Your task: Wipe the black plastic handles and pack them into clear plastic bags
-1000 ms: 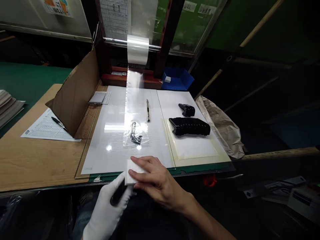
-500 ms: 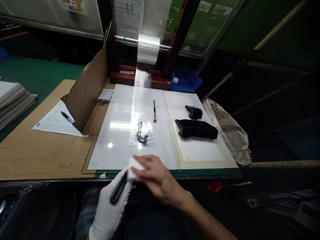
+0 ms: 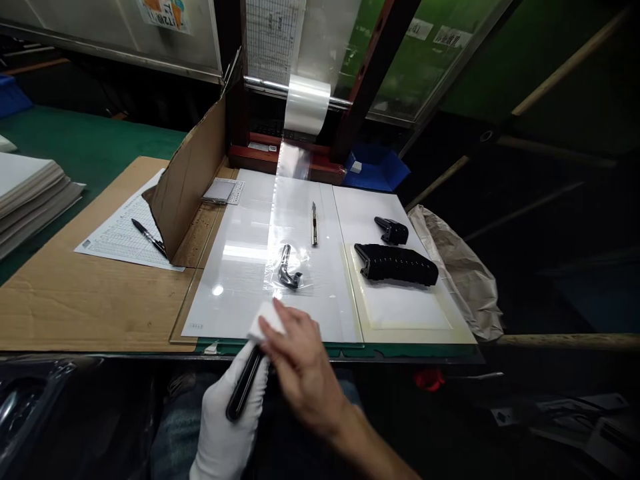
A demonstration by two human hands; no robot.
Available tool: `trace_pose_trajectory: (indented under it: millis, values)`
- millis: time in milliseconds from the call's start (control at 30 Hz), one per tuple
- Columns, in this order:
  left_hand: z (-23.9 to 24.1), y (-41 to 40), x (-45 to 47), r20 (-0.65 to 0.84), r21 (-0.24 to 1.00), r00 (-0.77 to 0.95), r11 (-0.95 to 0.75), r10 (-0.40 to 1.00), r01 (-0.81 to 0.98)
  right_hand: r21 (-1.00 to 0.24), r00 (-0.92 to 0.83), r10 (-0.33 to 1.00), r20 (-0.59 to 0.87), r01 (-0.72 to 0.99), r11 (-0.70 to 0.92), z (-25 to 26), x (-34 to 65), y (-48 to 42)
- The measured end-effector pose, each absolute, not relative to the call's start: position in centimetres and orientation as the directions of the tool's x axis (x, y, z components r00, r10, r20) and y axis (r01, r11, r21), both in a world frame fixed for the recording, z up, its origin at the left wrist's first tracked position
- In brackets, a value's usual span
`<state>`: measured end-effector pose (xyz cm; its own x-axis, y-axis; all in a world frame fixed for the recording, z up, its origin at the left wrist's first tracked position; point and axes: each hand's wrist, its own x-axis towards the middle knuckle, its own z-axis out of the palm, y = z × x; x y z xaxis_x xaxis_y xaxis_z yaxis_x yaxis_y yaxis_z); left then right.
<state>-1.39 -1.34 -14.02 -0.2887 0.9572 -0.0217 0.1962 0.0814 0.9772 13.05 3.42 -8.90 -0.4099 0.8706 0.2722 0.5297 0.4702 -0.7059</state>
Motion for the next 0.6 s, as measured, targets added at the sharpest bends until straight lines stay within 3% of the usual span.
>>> trace_pose_trajectory:
  millis: [167,267,400,600]
  values:
    - [-14.3,-1.5,-1.7,0.100,0.967,-0.298,-0.022,0.949,0.255,-0.725,-0.411,0.862,0.296,0.492,0.483,-9.2,12.4,2.7]
    - [-14.8,-1.5,-2.1,0.151,0.955,-0.318,-0.055,0.936,0.292,-0.773,-0.316,0.915,0.251,0.504,0.386,-9.2,12.2,2.2]
    - [-14.9,-1.8,-2.9,0.251,0.942,-0.370,-0.137,0.895,0.308,-0.774,-0.393,0.892,0.224,0.484,0.408,-8.6,10.7,4.1]
    - [-10.4,-2.2,-2.8,0.083,0.977,-0.504,0.028,0.860,0.210,-0.908,-0.328,0.943,0.047,0.379,0.177,-6.1,6.8,14.9]
